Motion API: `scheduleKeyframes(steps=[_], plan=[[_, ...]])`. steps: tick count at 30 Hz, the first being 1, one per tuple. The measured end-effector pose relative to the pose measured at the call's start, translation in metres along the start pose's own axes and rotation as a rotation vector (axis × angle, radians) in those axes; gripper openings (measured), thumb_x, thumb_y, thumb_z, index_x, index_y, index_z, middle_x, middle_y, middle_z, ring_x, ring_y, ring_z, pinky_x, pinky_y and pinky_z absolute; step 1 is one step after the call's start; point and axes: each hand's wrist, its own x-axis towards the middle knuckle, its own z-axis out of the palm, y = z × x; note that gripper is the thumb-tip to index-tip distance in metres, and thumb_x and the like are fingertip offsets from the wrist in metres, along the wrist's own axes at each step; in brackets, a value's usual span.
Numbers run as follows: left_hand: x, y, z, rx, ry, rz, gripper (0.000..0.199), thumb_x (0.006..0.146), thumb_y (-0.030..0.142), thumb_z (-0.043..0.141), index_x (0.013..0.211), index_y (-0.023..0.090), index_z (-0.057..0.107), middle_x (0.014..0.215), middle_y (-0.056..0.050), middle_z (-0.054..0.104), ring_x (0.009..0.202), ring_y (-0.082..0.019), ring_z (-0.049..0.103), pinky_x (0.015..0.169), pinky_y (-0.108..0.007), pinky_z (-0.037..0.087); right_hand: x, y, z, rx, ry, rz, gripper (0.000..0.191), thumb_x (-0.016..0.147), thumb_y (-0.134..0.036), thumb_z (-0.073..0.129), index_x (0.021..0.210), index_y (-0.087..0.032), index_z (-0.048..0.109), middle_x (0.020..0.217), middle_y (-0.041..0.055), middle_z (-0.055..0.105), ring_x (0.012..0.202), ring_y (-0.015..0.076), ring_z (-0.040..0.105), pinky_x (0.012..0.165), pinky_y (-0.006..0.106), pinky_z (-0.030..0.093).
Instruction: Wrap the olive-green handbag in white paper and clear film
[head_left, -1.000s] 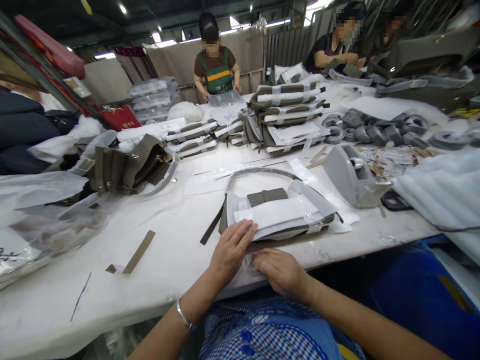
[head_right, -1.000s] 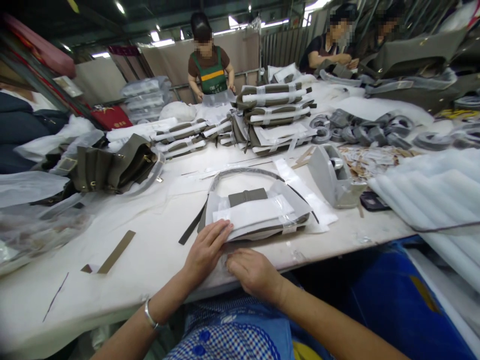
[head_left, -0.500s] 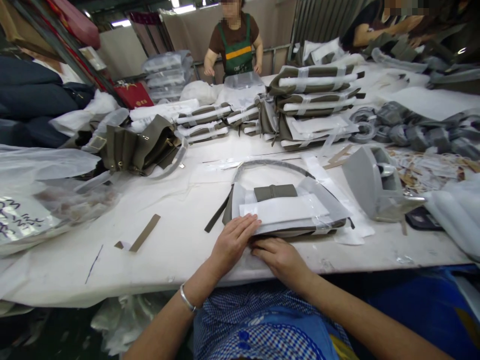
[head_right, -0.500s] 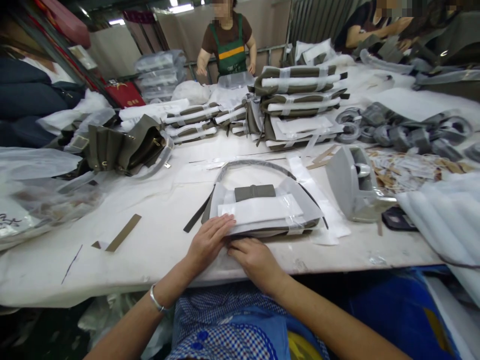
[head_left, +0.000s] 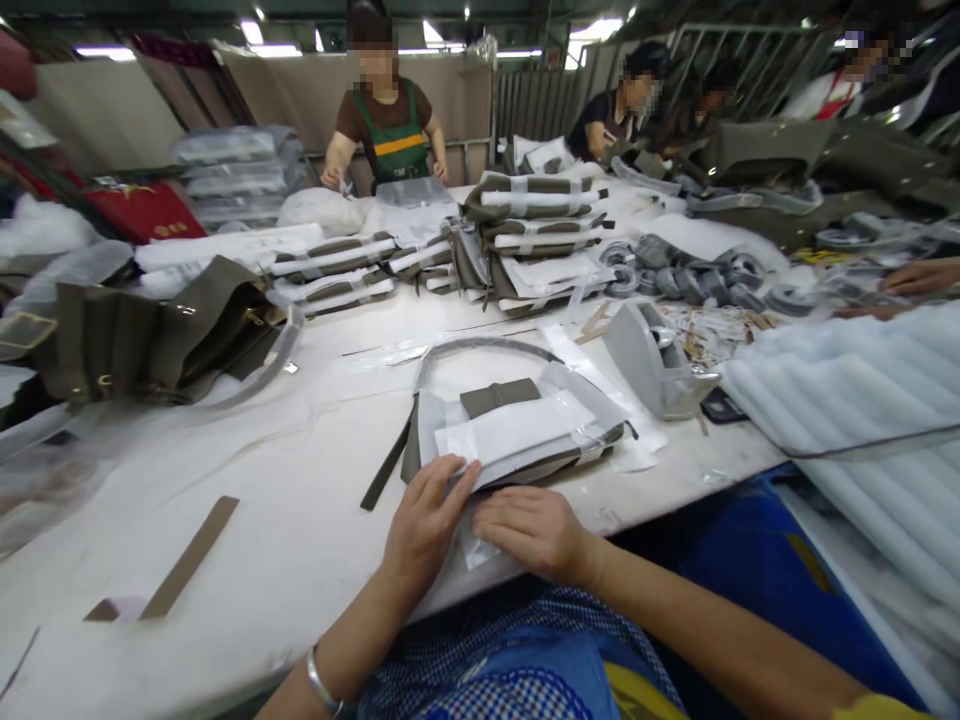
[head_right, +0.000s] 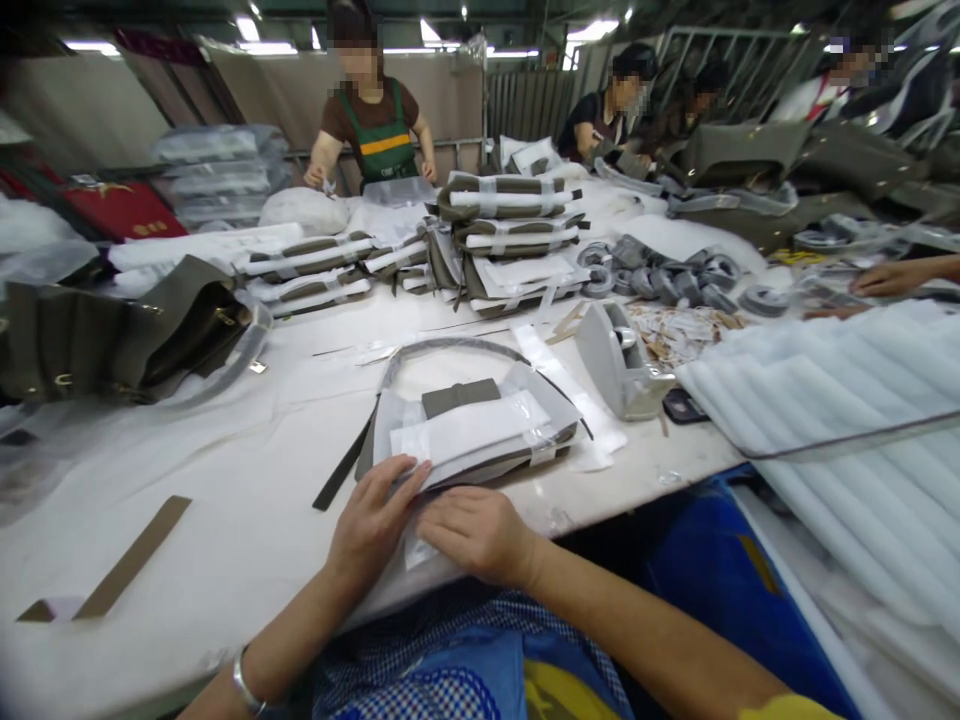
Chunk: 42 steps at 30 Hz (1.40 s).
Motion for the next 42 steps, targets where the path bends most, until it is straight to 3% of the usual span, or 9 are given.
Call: scheduleKeyframes(steps=[13,17,20,24,31,37,42], plan=[[0.004,0.008,-0.005,0.006,0.002,-0.014,0.04,0.096,0.01,0.046,0.136,0.012,0.052,0.122,-0.014,0.065,0.118,-0.025,0.059,0.105,-0.045,0.052,0.016,0.019,-0.01,-0.129,-0.036,-0.094,0.027,0.094,-0.008,0.053,0.117,-0.011,0.066,0.111,0.0122,0.075,0.112,0.0224,0.068,0.102,0.049,0.054],[0.001,0.007,-0.005,-0.038,0.043,-0.016,0.036,0.096,0.009,0.049,0.132,0.012,0.055,0.121,-0.013,0.066,0.119,-0.024,0.059,0.105,-0.044,0.053,0.02,0.022,-0.005,-0.148,-0.023,0.029,0.028,0.091,-0.005,0.054,0.114,-0.016,0.067,0.104,0.0093,0.077,0.094,0.0181,0.073,0.085,0.035,0.061],[-0.001,0.006,-0.006,-0.1,0.077,-0.019,0.033,0.094,0.007,0.052,0.127,0.011,0.056,0.122,-0.012,0.067,0.121,-0.023,0.059,0.107,-0.043,0.051,0.025,0.023,-0.003,-0.16,-0.031,0.127,0.025,0.092,-0.005,0.051,0.103,-0.017,0.07,0.095,0.0064,0.078,0.083,0.0166,0.073,0.076,0.029,0.06],[-0.001,0.005,-0.009,-0.192,0.093,-0.069,0.026,0.094,0.008,0.053,0.12,0.011,0.058,0.121,-0.012,0.068,0.121,-0.02,0.06,0.11,-0.041,0.05,0.03,0.021,-0.002,-0.113,-0.114,0.29,0.022,0.094,-0.01,0.05,0.097,-0.018,0.07,0.091,0.0049,0.077,0.082,0.0166,0.072,0.076,0.027,0.058],[0.001,0.005,-0.012,-0.213,0.065,-0.081,0.024,0.095,0.01,0.052,0.117,0.013,0.058,0.117,-0.012,0.069,0.117,-0.021,0.063,0.106,-0.042,0.053,0.04,0.021,0.001,-0.063,-0.119,0.469,0.014,0.094,-0.018,0.058,0.089,-0.02,0.07,0.096,0.0041,0.073,0.087,0.0148,0.069,0.077,0.024,0.054],[-0.002,0.005,-0.009,-0.208,0.075,-0.106,0.025,0.092,0.009,0.057,0.117,0.012,0.057,0.119,-0.013,0.067,0.113,-0.022,0.062,0.106,-0.042,0.052,0.056,0.026,-0.004,-0.061,-0.315,0.602,0.008,0.089,-0.022,0.065,0.081,-0.02,0.065,0.089,0.0017,0.069,0.075,0.0137,0.064,0.065,0.024,0.045],[-0.007,0.003,-0.008,-0.163,0.066,-0.093,0.048,0.09,0.007,0.06,0.136,0.018,0.05,0.123,-0.013,0.063,0.116,-0.022,0.059,0.1,-0.039,0.056,0.067,0.033,-0.009,-0.068,-0.486,0.674,0.007,0.083,-0.02,0.07,0.081,-0.02,0.063,0.086,-0.0011,0.065,0.066,0.0122,0.058,0.058,0.025,0.038]])
